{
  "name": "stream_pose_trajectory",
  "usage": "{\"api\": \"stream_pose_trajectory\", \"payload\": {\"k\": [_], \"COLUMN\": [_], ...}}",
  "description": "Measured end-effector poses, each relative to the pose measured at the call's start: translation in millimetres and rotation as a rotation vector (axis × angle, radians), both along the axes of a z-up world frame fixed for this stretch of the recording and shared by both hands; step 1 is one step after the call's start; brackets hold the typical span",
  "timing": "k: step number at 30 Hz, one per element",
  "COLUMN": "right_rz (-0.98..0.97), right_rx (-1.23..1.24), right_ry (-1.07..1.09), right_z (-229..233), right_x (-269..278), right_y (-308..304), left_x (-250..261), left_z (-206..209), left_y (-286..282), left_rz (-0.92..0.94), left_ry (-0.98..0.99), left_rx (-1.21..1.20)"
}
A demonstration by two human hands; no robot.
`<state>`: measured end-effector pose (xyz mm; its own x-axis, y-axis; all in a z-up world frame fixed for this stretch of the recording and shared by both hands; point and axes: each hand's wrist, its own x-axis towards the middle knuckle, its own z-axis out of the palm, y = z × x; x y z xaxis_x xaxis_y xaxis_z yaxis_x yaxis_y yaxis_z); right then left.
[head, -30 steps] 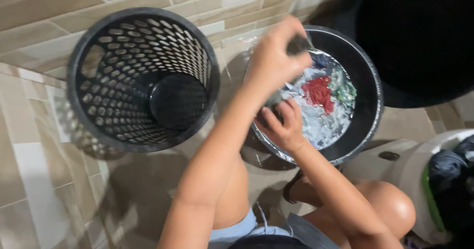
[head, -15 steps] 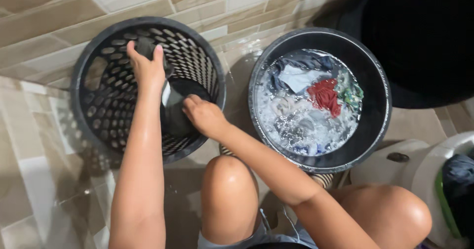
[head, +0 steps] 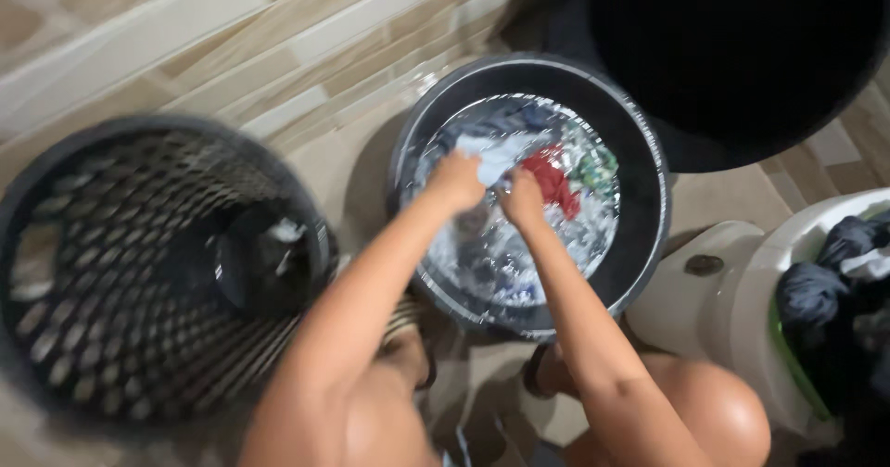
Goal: The person is hand-washing clothes in a black basin filled with soapy water. They repeatedly submerge, agitate, and wring out various garments, then place them into a black laundry basket beside them.
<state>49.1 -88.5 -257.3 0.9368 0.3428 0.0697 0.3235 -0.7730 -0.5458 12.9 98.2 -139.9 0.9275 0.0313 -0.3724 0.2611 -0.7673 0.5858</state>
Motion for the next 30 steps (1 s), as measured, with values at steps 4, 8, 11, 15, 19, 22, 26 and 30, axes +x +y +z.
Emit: {"api": "stream_pose_trajectory", "payload": {"k": [4,8,11,15,19,22,26,30], "right_rz": [-0.485,-0.695,-0.573,-0.276,-0.538,-0.530,-0.363,-0.293], "right_rx": [0.085,-0.002,-0.039,0.002,0.438,0.896,0.976,0.946], "right_ry": [0.379,0.407,0.381,0.143,0.637,0.823,0.875,0.664], "right_z": [-59.3,-79.5,-87.1,-78.9,-67.3,-40.7,82.7,228.5], "right_x": [60.8,65.1,30.6,-7.9,-5.6,-4.2,-8.3,-25.0], "right_y": [-43.1,-21.3,-33.2,-61.5,-58.5,-50.0,-44.9,-65.2], "left_x": [31.1,28.7,3.7,-55.1,-53.5,-14.3,12.6,26.0], "left_z": [-103.2,-155.5,-175.0,-223.0,-256.9,-247.5,-202.2,-138.0], "left_y": [-70.0,-107.2,-110.8,-120.9,-128.0,-128.0,-115.8,-116.7], "left_rz": [-0.169,-0.004,-0.125,-0.153,-0.352,0.148,0.693,0.287], "left_ry": [0.149,0.038,0.212,0.237,0.310,0.249,0.276,-0.302], "left_rx": [0.212,0.196,0.301,0.285,0.206,-0.119,-1.190,-0.406]}}
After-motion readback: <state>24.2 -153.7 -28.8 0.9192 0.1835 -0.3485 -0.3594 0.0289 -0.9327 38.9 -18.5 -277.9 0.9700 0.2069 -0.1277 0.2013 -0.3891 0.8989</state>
